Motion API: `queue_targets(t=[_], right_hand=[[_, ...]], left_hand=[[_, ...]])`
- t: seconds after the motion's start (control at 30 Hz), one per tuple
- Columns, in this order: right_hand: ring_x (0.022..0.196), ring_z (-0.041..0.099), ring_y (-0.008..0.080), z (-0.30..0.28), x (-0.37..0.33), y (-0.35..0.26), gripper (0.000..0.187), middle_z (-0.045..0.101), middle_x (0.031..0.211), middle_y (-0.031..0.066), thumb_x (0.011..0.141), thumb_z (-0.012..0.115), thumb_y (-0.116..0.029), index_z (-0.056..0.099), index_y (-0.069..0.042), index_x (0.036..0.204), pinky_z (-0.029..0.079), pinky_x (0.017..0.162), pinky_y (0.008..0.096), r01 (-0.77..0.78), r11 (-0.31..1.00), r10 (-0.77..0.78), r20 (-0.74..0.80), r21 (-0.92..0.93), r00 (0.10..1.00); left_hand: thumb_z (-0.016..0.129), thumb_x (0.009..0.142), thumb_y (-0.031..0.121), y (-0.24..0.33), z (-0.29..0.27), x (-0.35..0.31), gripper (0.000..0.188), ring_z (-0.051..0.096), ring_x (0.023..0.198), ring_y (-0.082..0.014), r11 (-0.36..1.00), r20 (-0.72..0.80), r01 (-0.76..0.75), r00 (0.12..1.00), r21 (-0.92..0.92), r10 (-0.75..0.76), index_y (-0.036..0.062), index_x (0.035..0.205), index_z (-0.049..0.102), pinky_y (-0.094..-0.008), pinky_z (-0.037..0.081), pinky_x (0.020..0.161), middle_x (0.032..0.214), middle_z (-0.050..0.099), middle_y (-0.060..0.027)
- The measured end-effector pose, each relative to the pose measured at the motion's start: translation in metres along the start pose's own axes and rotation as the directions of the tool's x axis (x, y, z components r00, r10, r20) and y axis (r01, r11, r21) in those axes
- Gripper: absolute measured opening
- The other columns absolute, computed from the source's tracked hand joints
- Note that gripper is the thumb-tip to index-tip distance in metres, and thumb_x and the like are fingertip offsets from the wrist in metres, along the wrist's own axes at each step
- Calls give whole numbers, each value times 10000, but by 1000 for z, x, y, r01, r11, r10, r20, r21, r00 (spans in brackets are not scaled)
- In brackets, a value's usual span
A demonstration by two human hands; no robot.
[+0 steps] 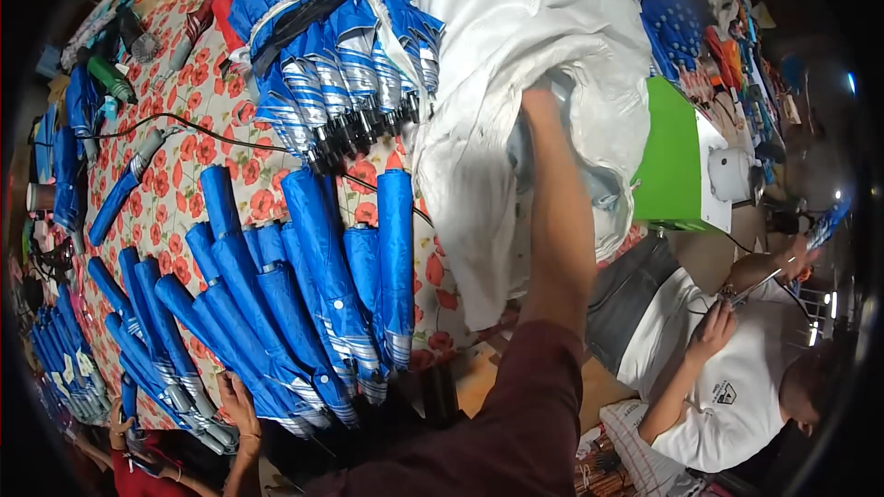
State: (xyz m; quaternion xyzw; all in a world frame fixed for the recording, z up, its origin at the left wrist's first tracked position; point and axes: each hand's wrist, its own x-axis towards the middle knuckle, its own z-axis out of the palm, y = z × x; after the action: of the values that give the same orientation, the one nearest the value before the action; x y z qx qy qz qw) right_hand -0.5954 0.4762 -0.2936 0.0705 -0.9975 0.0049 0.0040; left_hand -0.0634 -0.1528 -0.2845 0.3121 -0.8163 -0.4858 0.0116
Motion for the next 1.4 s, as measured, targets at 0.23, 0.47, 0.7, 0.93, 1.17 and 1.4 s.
queue_targets(t=[0.23,0.47,0.7,0.93,1.17,1.4], right_hand=[[1296,556,450,-41,19,-2,699,544,1467,256,963,490,-504,517,-21,1466,469,1067,476,-112,970,114,4,215,994],[1311,545,442,-66,-16,-26,667,560,1457,244,941,546,-447,534,-12,1446,461,1078,457,-112,936,92,75,334,993],[1000,669,427,-64,-63,-4,441,706,1143,212,873,625,-326,671,-51,1215,537,913,468,-22,983,52,-160,182,986],[957,648,367,-102,-173,-119,324,690,1086,175,821,678,-212,684,-54,1104,520,908,435,42,834,310,-531,550,788],[1100,629,327,-89,-187,-234,299,698,1151,145,851,704,-273,723,-66,1065,445,1043,517,171,959,45,-717,226,695],[1093,628,326,-111,-258,-234,268,685,1144,137,923,569,-182,679,-53,1130,468,1027,445,157,920,128,-655,358,745]], left_hand=[[559,1039,221,36,31,7,313,561,961,-197,993,-10,-109,994,-38,109,20,1279,545,-308,476,854,1134,598,-113],[564,1042,217,79,20,-10,361,572,990,-204,976,-77,-217,973,-8,216,20,1342,531,-312,487,862,1186,596,-127],[584,1012,173,128,13,-50,502,583,1124,-286,977,-6,-211,977,22,211,13,1471,457,-357,501,935,1369,535,-192],[587,985,135,126,-16,-69,523,586,1131,-312,957,1,-275,961,88,276,2,1473,455,-387,506,951,1387,523,-198],[602,929,59,128,6,-57,537,574,1204,-360,885,117,-441,897,147,427,10,1448,474,-397,480,1022,1412,520,-196],[637,886,63,142,-3,-71,545,544,1239,-395,625,388,-694,719,357,577,103,1419,532,-432,448,1063,1427,507,-197]])
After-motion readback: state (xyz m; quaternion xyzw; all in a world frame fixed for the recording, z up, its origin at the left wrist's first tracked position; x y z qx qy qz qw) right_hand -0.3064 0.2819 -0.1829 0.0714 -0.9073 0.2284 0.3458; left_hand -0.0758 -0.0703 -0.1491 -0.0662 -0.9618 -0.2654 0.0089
